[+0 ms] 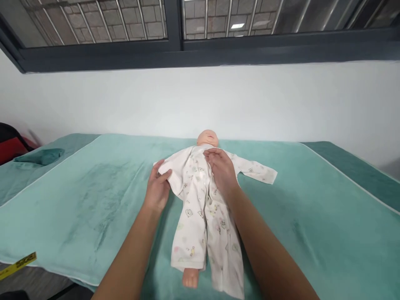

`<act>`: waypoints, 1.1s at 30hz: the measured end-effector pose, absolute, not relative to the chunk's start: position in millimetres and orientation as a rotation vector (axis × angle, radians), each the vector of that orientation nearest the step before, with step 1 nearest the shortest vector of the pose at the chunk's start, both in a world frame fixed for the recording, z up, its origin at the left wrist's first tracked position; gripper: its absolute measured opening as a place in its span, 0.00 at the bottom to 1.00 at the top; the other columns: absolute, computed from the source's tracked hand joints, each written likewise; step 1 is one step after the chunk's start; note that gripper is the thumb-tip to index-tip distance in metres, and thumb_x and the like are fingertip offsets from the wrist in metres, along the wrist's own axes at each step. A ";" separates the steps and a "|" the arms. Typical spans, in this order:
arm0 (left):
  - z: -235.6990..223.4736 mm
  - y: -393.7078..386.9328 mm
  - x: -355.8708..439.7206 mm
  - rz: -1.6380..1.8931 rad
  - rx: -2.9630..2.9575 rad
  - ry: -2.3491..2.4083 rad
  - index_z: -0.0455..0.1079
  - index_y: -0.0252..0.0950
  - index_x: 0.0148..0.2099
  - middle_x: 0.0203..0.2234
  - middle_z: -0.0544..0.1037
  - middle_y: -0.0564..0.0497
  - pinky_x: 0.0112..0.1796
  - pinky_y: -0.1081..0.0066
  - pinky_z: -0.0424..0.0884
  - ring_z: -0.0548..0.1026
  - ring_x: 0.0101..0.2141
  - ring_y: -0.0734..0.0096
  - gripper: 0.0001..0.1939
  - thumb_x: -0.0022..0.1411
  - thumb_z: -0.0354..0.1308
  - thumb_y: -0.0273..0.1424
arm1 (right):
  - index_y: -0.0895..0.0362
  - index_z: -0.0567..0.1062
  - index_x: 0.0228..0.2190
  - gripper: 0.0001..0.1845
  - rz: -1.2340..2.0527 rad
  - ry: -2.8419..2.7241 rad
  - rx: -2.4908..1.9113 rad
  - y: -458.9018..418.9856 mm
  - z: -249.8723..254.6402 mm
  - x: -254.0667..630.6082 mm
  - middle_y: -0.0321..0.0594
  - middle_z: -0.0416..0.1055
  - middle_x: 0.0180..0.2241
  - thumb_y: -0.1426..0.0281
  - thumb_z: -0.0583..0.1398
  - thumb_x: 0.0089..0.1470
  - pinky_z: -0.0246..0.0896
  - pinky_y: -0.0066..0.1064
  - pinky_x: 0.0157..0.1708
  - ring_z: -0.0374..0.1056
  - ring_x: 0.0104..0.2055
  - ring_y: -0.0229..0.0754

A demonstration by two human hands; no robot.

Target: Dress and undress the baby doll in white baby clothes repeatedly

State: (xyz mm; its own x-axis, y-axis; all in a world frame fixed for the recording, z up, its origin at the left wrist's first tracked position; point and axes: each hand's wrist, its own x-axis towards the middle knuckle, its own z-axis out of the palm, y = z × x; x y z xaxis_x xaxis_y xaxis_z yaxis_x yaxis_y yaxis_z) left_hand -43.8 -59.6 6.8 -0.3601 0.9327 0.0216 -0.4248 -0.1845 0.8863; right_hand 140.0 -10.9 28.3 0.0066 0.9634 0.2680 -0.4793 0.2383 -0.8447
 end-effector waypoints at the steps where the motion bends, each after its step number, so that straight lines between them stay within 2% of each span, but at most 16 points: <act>1: 17.3 -60.1 -39.6 1.724 0.875 1.108 0.68 0.42 0.50 0.42 0.75 0.51 0.41 0.69 0.72 0.75 0.41 0.67 0.23 0.50 0.65 0.29 | 0.53 0.74 0.33 0.09 1.313 -0.973 -0.587 -9.6 29.4 144.6 0.39 0.74 0.38 0.65 0.65 0.46 0.60 0.40 0.57 0.69 0.49 0.43; 4: 43.3 -67.9 -20.0 1.486 1.522 1.346 0.72 0.41 0.42 0.38 0.77 0.50 0.45 0.63 0.71 0.74 0.43 0.63 0.10 0.57 0.57 0.29 | 0.51 0.73 0.37 0.10 1.443 -0.934 -0.455 -5.8 31.7 163.2 0.41 0.73 0.46 0.63 0.61 0.51 0.59 0.42 0.59 0.65 0.56 0.43; 5: 48.2 -72.0 -12.2 1.339 1.786 1.338 0.74 0.41 0.40 0.40 0.77 0.50 0.48 0.62 0.69 0.73 0.45 0.62 0.10 0.59 0.53 0.27 | 0.50 0.73 0.39 0.11 1.455 -0.928 -0.437 -4.1 32.1 169.9 0.41 0.72 0.49 0.62 0.59 0.53 0.60 0.42 0.59 0.64 0.57 0.44; 7: 51.8 -80.9 2.0 1.005 2.179 1.177 0.76 0.43 0.42 0.42 0.78 0.49 0.50 0.60 0.67 0.73 0.47 0.61 0.17 0.62 0.47 0.25 | 0.50 0.72 0.39 0.12 1.424 -0.922 -0.462 0.3 31.8 182.1 0.43 0.70 0.50 0.60 0.57 0.54 0.62 0.42 0.56 0.65 0.57 0.44; 10: 48.2 -90.3 11.9 0.759 2.247 1.012 0.75 0.45 0.46 0.44 0.79 0.51 0.47 0.63 0.68 0.74 0.45 0.64 0.18 0.65 0.45 0.26 | 0.51 0.72 0.37 0.12 1.294 -0.953 -0.588 8.4 27.8 192.7 0.42 0.72 0.46 0.61 0.59 0.51 0.66 0.38 0.49 0.69 0.49 0.43; 12: 45.6 -89.5 8.8 0.875 2.043 1.105 0.76 0.43 0.43 0.40 0.80 0.50 0.41 0.66 0.70 0.76 0.40 0.66 0.14 0.65 0.48 0.29 | 0.52 0.72 0.35 0.10 1.154 -0.969 -0.752 13.4 23.0 193.5 0.40 0.73 0.40 0.62 0.61 0.49 0.67 0.35 0.43 0.70 0.41 0.41; 15: 43.7 -71.9 -2.6 1.241 1.685 1.435 0.74 0.41 0.36 0.34 0.79 0.51 0.34 0.69 0.69 0.74 0.33 0.69 0.10 0.63 0.52 0.33 | 0.54 0.72 0.30 0.09 0.922 -1.041 -1.063 17.3 16.7 188.3 0.36 0.71 0.30 0.62 0.62 0.47 0.64 0.31 0.36 0.67 0.33 0.38; 18: 41.6 -36.3 -7.8 1.403 1.486 1.646 0.72 0.39 0.39 0.34 0.78 0.52 0.33 0.71 0.68 0.74 0.33 0.70 0.08 0.62 0.54 0.36 | 0.54 0.74 0.30 0.10 0.847 -1.191 -1.241 15.7 16.4 182.2 0.34 0.70 0.28 0.61 0.62 0.47 0.62 0.29 0.31 0.65 0.31 0.38; 21: 40.1 2.7 0.5 1.412 1.395 1.658 0.71 0.37 0.44 0.37 0.78 0.49 0.34 0.71 0.68 0.74 0.33 0.70 0.13 0.60 0.56 0.39 | 0.52 0.72 0.34 0.13 0.892 -1.276 -1.322 14.1 21.2 179.3 0.32 0.69 0.27 0.59 0.61 0.48 0.59 0.28 0.25 0.64 0.27 0.37; 25: 42.0 29.9 19.5 1.376 1.468 1.671 0.73 0.35 0.39 0.36 0.79 0.48 0.39 0.68 0.68 0.74 0.34 0.68 0.10 0.59 0.56 0.35 | 0.52 0.70 0.31 0.17 0.767 -1.503 -1.503 27.0 32.6 176.6 0.34 0.70 0.28 0.52 0.61 0.49 0.58 0.30 0.27 0.65 0.29 0.40; 28: 39.7 33.3 21.0 1.347 1.560 1.485 0.75 0.37 0.37 0.36 0.80 0.49 0.39 0.69 0.68 0.74 0.34 0.69 0.09 0.60 0.55 0.33 | 0.53 0.65 0.26 0.19 0.585 -1.734 -1.712 46.9 42.7 170.6 0.37 0.71 0.28 0.50 0.59 0.50 0.55 0.32 0.30 0.65 0.30 0.43; 31: 30.7 40.6 9.2 1.429 1.429 1.258 0.74 0.38 0.43 0.37 0.80 0.50 0.32 0.72 0.67 0.72 0.29 0.73 0.12 0.61 0.52 0.34 | 0.52 0.62 0.25 0.20 0.501 -1.835 -1.844 62.4 48.3 164.7 0.39 0.70 0.27 0.50 0.57 0.53 0.52 0.32 0.29 0.63 0.29 0.43; 33: 24.0 50.8 0.4 1.474 1.310 1.264 0.72 0.38 0.47 0.33 0.79 0.50 0.27 0.74 0.64 0.69 0.24 0.76 0.14 0.60 0.53 0.35 | 0.52 0.61 0.24 0.18 0.477 -1.820 -1.870 65.6 48.4 163.5 0.37 0.69 0.26 0.53 0.56 0.55 0.51 0.32 0.29 0.62 0.28 0.43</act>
